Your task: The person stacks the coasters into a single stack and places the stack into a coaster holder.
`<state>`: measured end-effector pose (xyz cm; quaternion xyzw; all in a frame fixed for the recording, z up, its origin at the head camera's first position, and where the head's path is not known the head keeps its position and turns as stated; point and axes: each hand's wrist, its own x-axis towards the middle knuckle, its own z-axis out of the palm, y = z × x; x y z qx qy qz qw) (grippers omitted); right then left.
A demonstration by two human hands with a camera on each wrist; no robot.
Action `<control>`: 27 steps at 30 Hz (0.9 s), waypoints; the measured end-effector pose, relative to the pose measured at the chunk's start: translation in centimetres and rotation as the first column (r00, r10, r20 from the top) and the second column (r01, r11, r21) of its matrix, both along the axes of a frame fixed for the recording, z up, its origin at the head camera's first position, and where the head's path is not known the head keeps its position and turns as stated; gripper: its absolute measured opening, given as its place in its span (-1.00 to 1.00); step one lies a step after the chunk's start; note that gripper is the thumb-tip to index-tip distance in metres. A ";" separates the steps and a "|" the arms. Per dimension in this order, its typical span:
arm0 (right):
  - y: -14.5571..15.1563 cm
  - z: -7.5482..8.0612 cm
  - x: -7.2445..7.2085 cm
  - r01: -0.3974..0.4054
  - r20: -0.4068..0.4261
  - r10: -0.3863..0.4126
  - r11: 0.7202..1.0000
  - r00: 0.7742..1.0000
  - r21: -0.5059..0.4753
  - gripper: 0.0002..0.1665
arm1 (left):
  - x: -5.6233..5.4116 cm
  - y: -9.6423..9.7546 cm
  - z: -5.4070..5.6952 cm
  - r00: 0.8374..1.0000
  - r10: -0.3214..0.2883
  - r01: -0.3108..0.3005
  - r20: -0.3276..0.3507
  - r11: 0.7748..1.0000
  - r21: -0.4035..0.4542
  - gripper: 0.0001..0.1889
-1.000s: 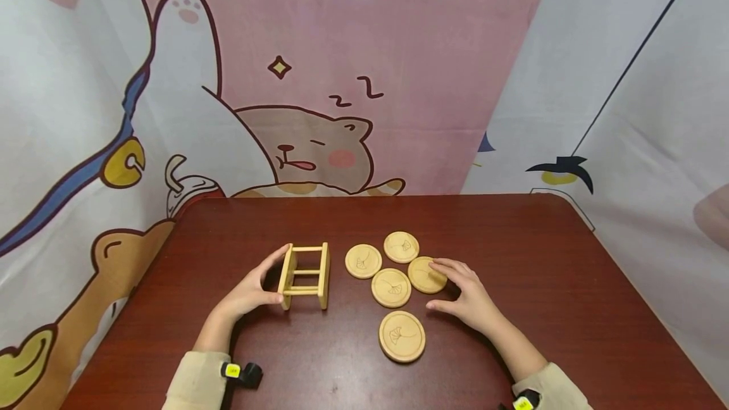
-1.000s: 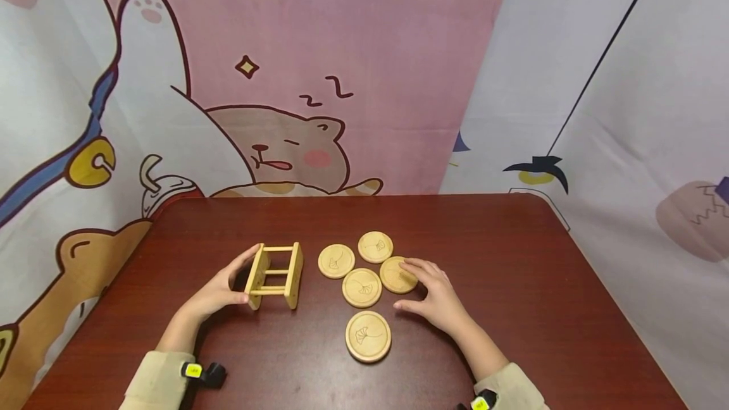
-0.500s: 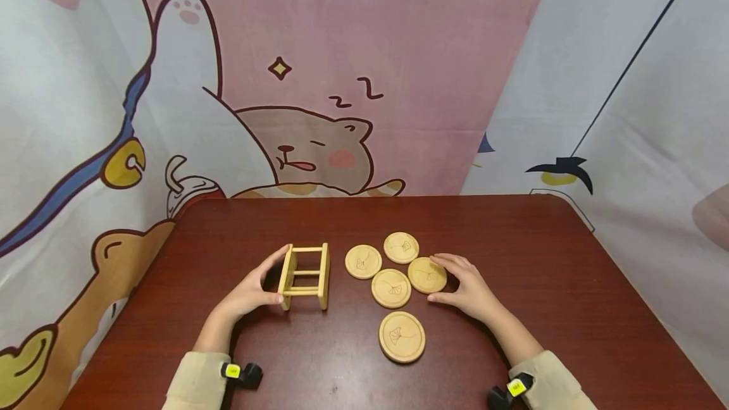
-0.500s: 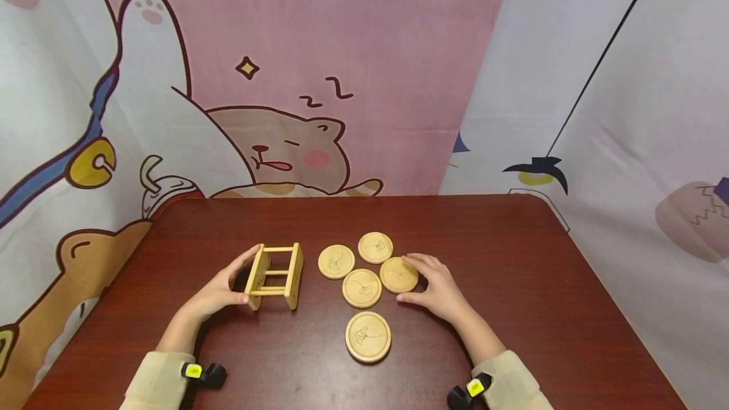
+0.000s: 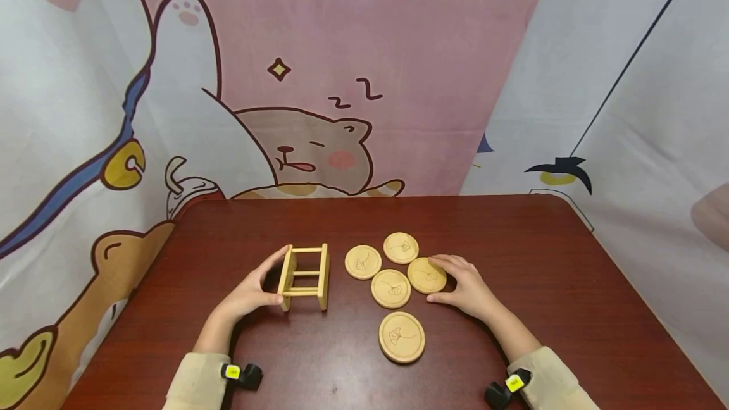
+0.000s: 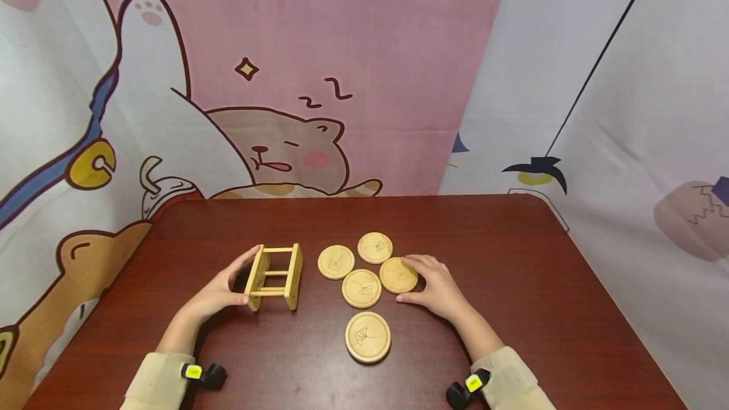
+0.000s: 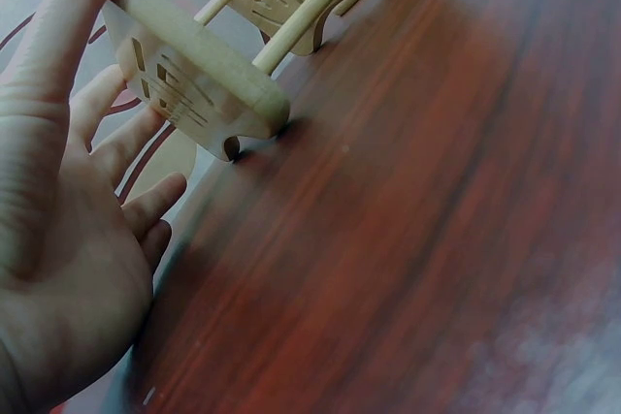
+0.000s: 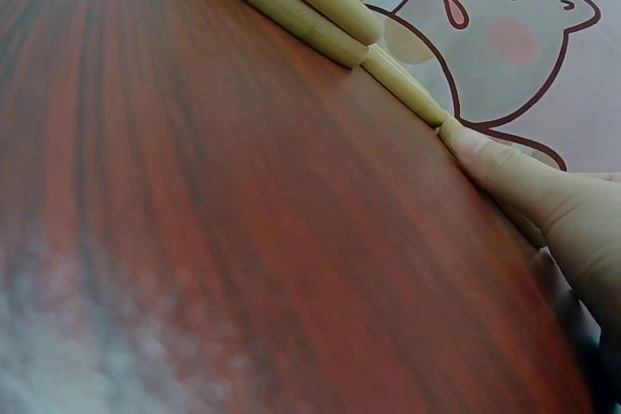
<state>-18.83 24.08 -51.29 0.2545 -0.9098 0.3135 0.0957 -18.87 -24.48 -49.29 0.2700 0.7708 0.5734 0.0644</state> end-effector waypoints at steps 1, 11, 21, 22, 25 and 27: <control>0.0 0.0 0.0 0.000 -0.002 0.000 1.000 1.000 0.005 -0.01 | 0.0 0.0 0.0 1.000 -0.002 0.002 -0.003 1.000 0.002 0.09; -0.2 0.1 0.1 0.013 -0.020 -0.012 0.999 1.000 0.045 -0.04 | 0.0 0.0 -0.1 1.000 -0.001 0.001 0.006 1.000 0.005 0.08; -0.1 0.0 0.1 -0.006 -0.032 0.007 1.000 0.999 0.015 -0.06 | 0.1 -0.1 -0.1 1.000 -0.002 0.002 0.011 1.000 0.005 0.09; -0.1 0.0 0.1 -0.008 -0.034 0.008 1.000 0.999 0.013 -0.06 | 0.1 -0.1 -0.1 1.000 0.000 0.000 0.014 1.000 0.004 0.09; 0.0 -0.1 0.2 -0.009 -0.041 0.009 1.000 0.999 -0.002 -0.06 | 0.1 -0.1 -0.1 1.000 -0.001 0.001 0.018 1.000 0.001 0.09; 0.0 -0.1 0.3 -0.010 -0.045 0.010 1.000 0.999 -0.013 -0.07 | 0.0 0.0 -0.1 1.000 -0.002 0.002 0.018 1.000 0.002 0.09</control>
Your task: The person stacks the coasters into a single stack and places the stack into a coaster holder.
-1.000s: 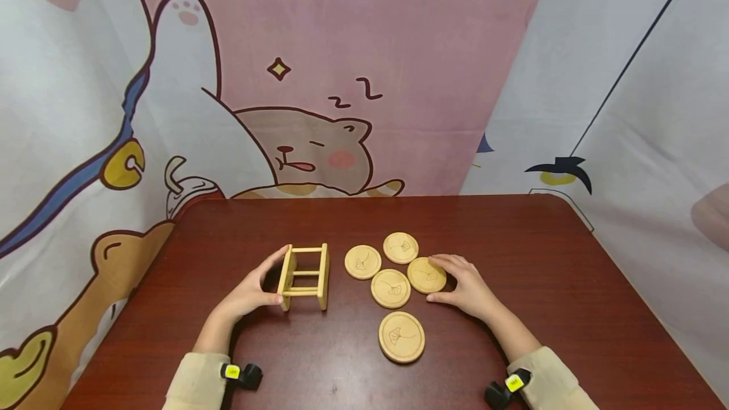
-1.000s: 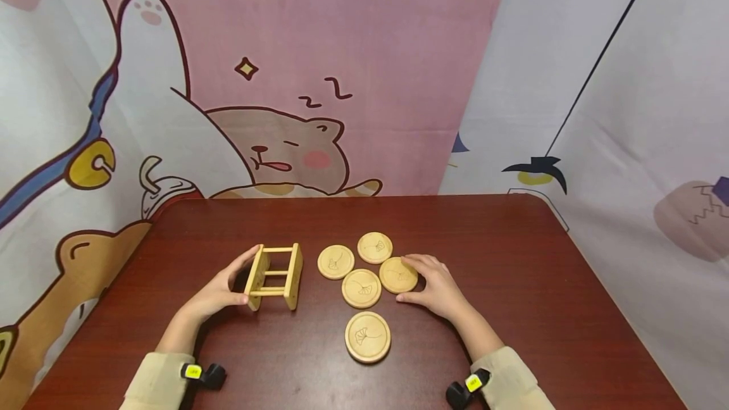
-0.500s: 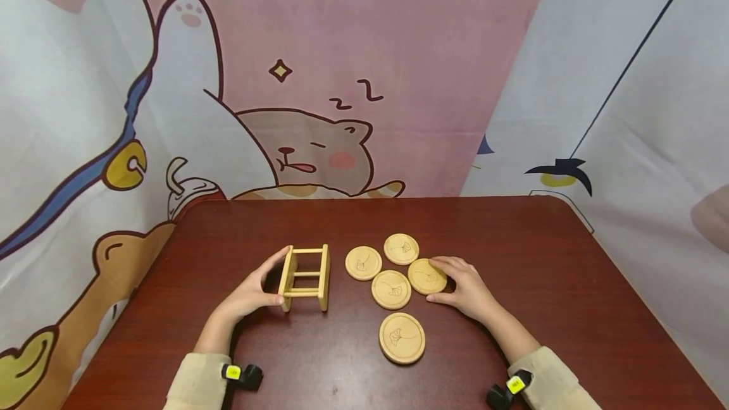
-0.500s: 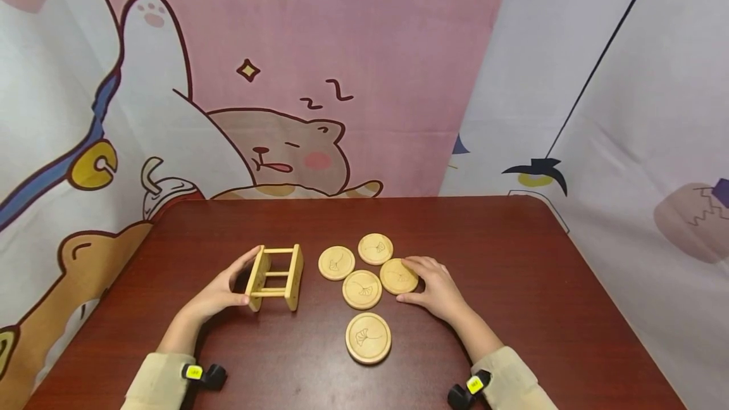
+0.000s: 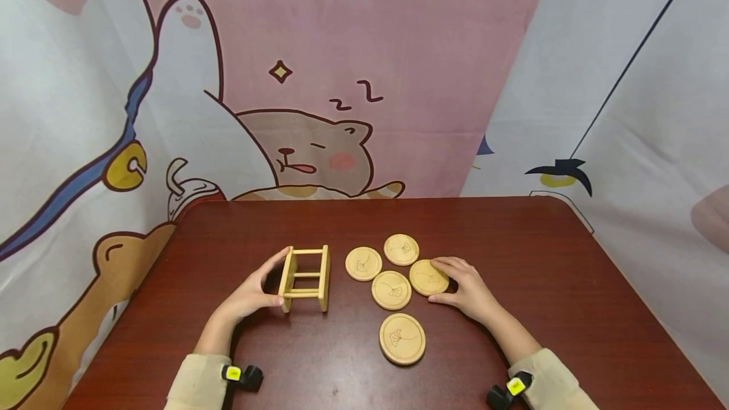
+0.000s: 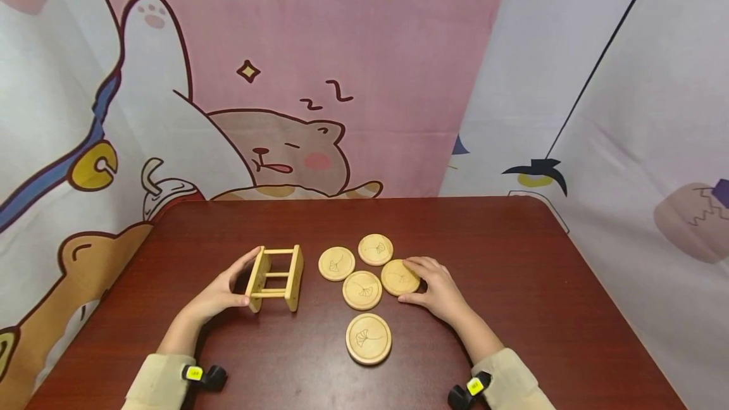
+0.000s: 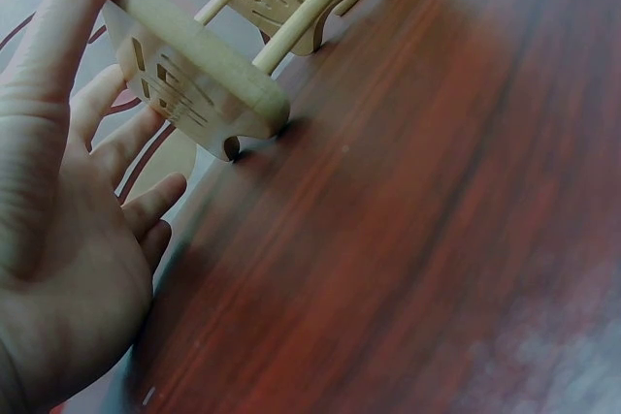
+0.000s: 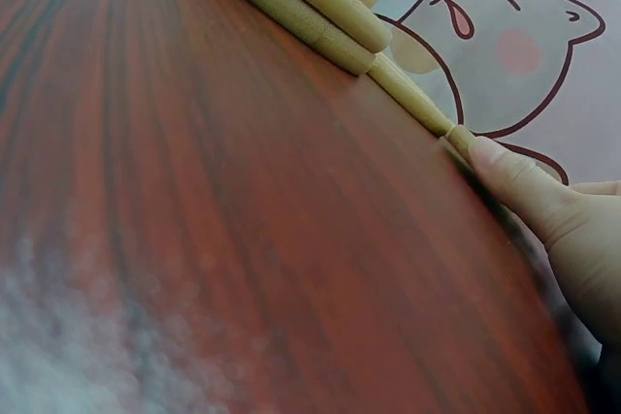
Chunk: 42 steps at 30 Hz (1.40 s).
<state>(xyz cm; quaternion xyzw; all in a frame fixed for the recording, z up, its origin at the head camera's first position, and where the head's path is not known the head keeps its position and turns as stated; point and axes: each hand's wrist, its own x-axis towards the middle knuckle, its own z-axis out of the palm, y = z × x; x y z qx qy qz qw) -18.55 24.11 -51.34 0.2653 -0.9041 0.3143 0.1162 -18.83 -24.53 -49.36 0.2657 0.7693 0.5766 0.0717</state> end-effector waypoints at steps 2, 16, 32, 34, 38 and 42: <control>0.0 0.1 0.1 -0.001 -0.002 0.001 1.000 1.000 -0.010 -0.07 | 0.0 0.0 0.0 1.000 0.000 0.000 0.000 1.000 -0.001 0.10; -0.1 0.7 1.2 -0.033 -0.073 0.028 0.998 0.997 -0.061 -0.07 | 0.0 0.0 0.2 1.000 -0.003 0.003 -0.014 1.000 -0.001 0.09; -0.7 0.9 3.7 -0.083 -0.111 0.070 0.990 0.991 -0.118 -0.06 | 0.0 0.1 0.0 1.000 -0.006 0.006 -0.029 1.000 -0.003 0.08; -0.9 1.0 4.1 -0.096 -0.117 0.081 0.988 0.990 -0.124 -0.06 | 0.0 0.1 0.0 0.999 -0.006 0.005 -0.032 1.000 -0.005 0.08; -1.2 1.3 4.7 -0.111 -0.104 0.098 0.986 0.990 -0.122 -0.06 | 0.0 0.1 0.1 1.000 -0.002 0.002 -0.028 1.000 -0.003 0.08; -1.5 1.5 5.2 -0.115 -0.068 0.107 0.985 0.992 -0.128 -0.05 | 0.0 0.1 0.1 1.000 0.000 0.000 -0.019 1.000 0.005 0.09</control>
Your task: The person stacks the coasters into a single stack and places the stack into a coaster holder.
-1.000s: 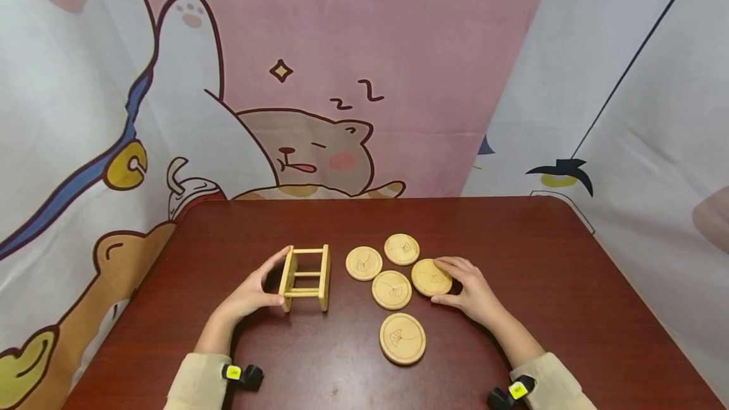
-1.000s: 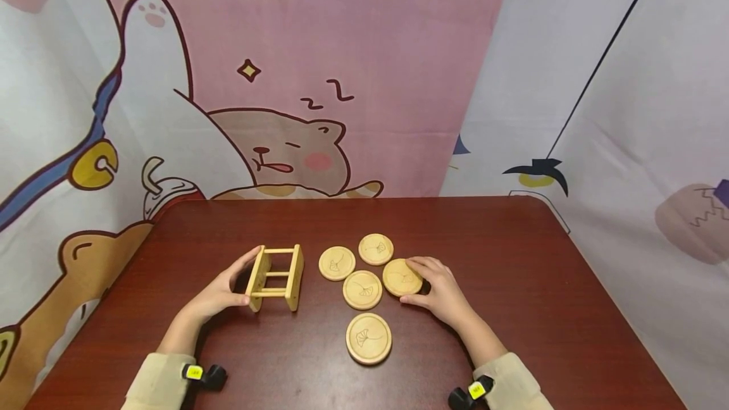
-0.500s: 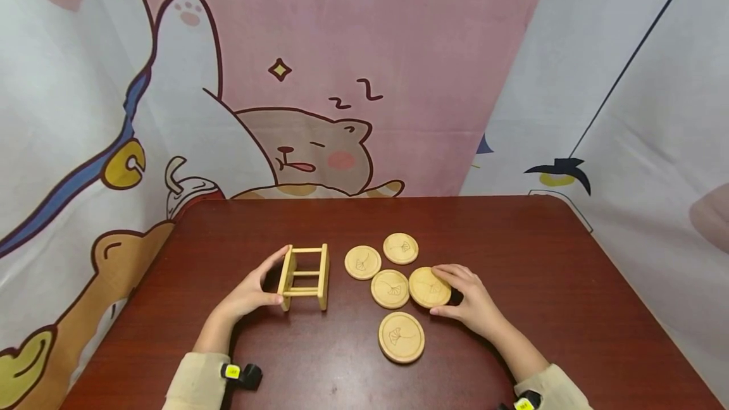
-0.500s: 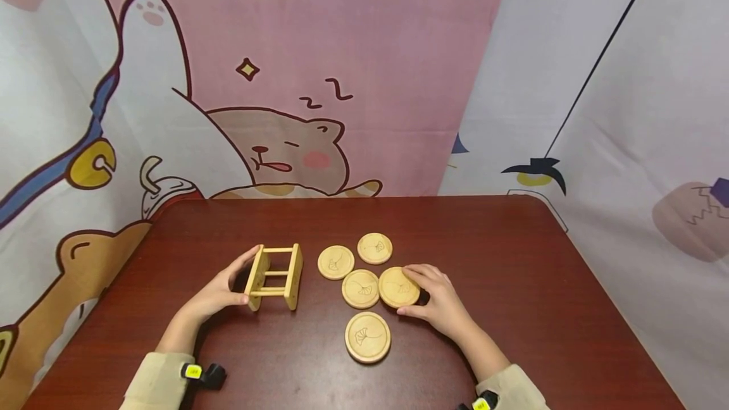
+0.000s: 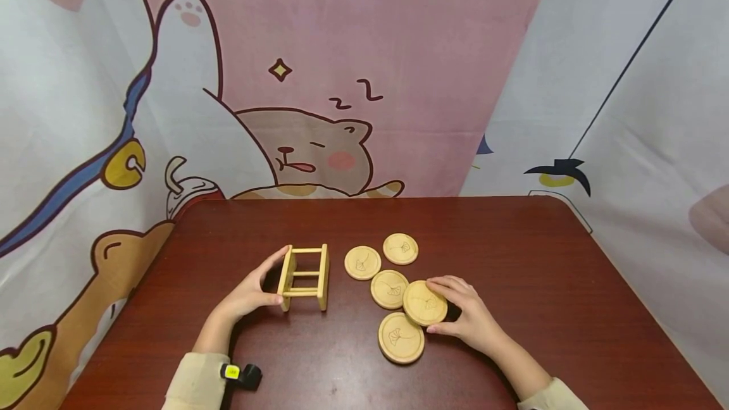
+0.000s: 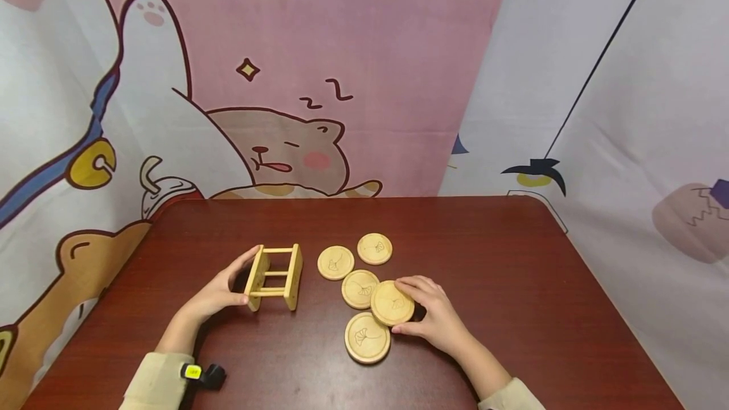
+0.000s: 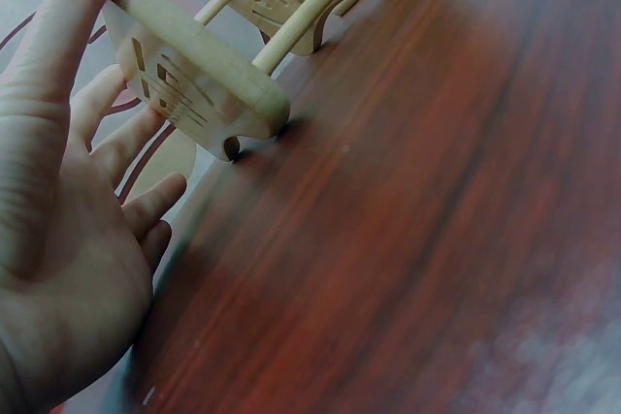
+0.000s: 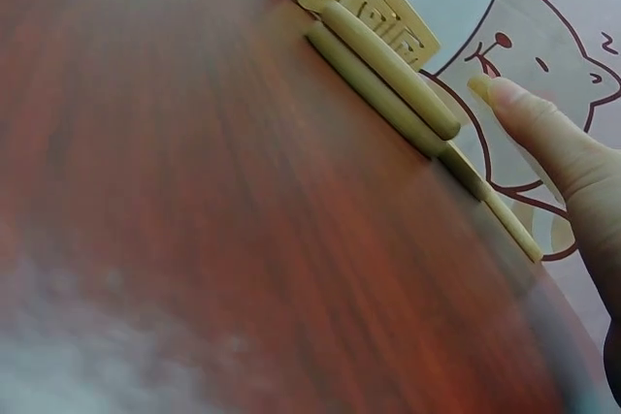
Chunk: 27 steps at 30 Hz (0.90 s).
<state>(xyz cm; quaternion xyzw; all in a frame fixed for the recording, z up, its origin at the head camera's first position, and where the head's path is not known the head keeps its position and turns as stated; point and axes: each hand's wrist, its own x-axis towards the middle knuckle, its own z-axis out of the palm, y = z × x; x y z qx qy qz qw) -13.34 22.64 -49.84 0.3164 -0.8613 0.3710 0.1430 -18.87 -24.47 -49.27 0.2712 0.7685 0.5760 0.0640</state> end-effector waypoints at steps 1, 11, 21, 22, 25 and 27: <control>-0.1 0.0 0.1 -0.003 0.007 0.003 1.000 1.000 -0.003 -0.04 | 0.0 0.0 0.0 1.000 0.000 0.000 0.000 1.000 0.000 0.09; -1.1 0.0 1.1 -0.070 -0.021 0.070 0.997 0.997 -0.026 -0.04 | -0.1 -0.1 -0.1 1.000 -0.001 0.001 0.001 1.000 0.003 0.09; -2.0 -0.1 1.9 -0.108 -0.051 0.108 0.994 0.993 0.009 -0.04 | 0.0 -0.1 -0.2 1.000 0.004 -0.004 0.004 1.000 -0.012 0.10; -2.0 -0.1 1.9 -0.115 -0.051 0.116 0.993 0.992 0.011 -0.03 | 0.0 -0.1 -0.2 1.000 0.004 -0.004 0.004 1.000 -0.013 0.10; -2.2 -0.1 2.0 -0.146 -0.068 0.147 0.989 0.987 0.013 -0.02 | 0.0 -0.1 -0.2 1.000 0.003 -0.003 0.002 1.000 -0.014 0.09; -2.4 -0.1 2.0 -0.162 -0.081 0.163 0.987 0.983 0.016 -0.02 | 0.0 -0.1 -0.2 1.000 0.004 -0.004 0.000 1.000 -0.013 0.09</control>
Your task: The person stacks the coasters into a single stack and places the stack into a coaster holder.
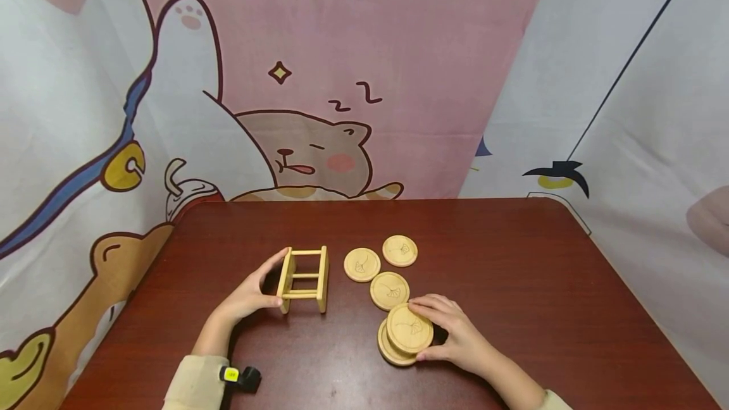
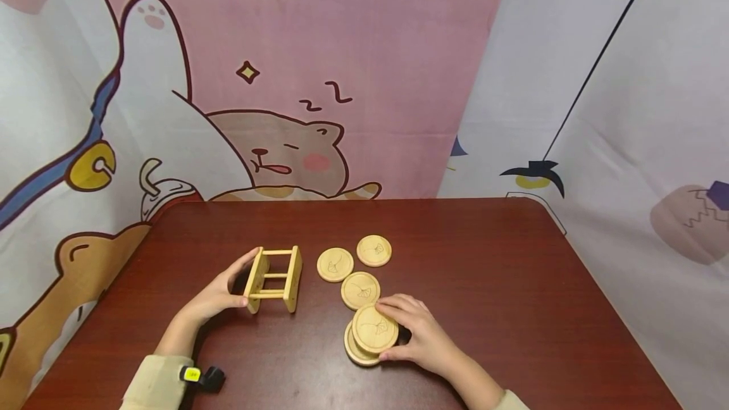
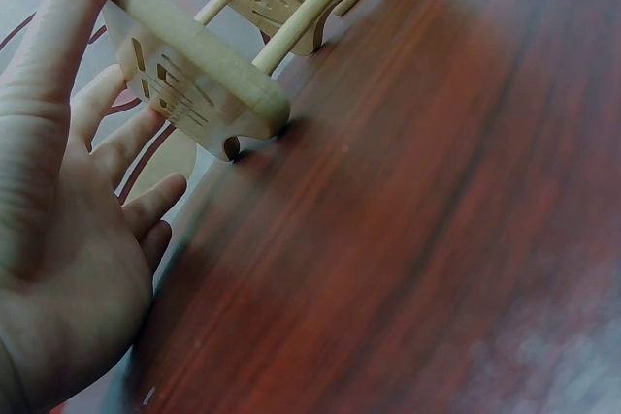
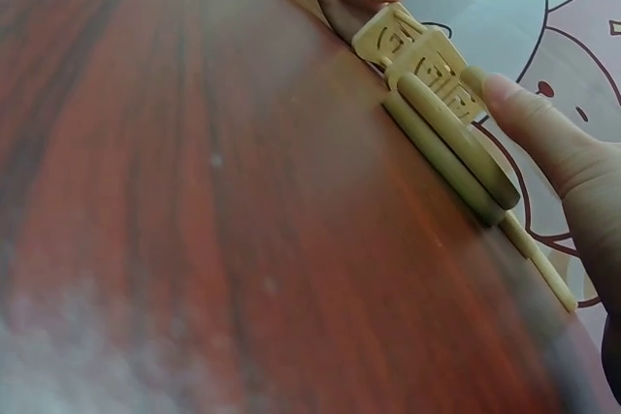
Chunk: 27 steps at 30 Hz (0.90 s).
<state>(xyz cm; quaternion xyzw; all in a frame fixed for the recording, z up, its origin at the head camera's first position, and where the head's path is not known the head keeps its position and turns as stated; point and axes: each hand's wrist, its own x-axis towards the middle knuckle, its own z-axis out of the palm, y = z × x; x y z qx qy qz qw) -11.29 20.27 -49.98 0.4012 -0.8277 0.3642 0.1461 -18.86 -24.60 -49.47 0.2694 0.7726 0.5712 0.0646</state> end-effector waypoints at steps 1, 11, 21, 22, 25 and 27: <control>-0.1 0.0 0.0 -0.007 -0.006 0.007 1.000 1.000 0.000 -0.02 | 0.0 0.0 0.0 1.000 0.000 0.000 0.000 1.000 0.000 0.09; -0.8 0.1 0.6 -0.026 -0.024 0.027 0.999 0.999 0.044 -0.01 | 0.2 0.1 0.1 1.000 0.010 -0.009 0.014 1.000 -0.010 0.08; -1.0 0.0 0.8 -0.040 -0.051 0.045 0.996 0.998 0.083 -0.01 | 0.3 0.2 0.2 1.000 0.004 -0.004 0.014 1.000 -0.010 0.08; -1.0 0.0 0.8 -0.043 -0.057 0.048 0.995 0.997 0.089 -0.01 | 0.2 0.2 0.3 1.000 0.004 -0.004 0.012 1.000 -0.009 0.08; -1.1 0.0 0.7 -0.047 -0.062 0.054 0.994 0.997 0.099 -0.02 | 0.3 0.2 0.3 1.000 0.003 -0.002 0.010 1.000 -0.003 0.08; -1.2 -0.1 0.8 -0.040 -0.053 0.045 0.994 0.998 0.104 -0.02 | 0.3 0.2 0.3 1.000 0.003 -0.002 0.011 1.000 -0.001 0.08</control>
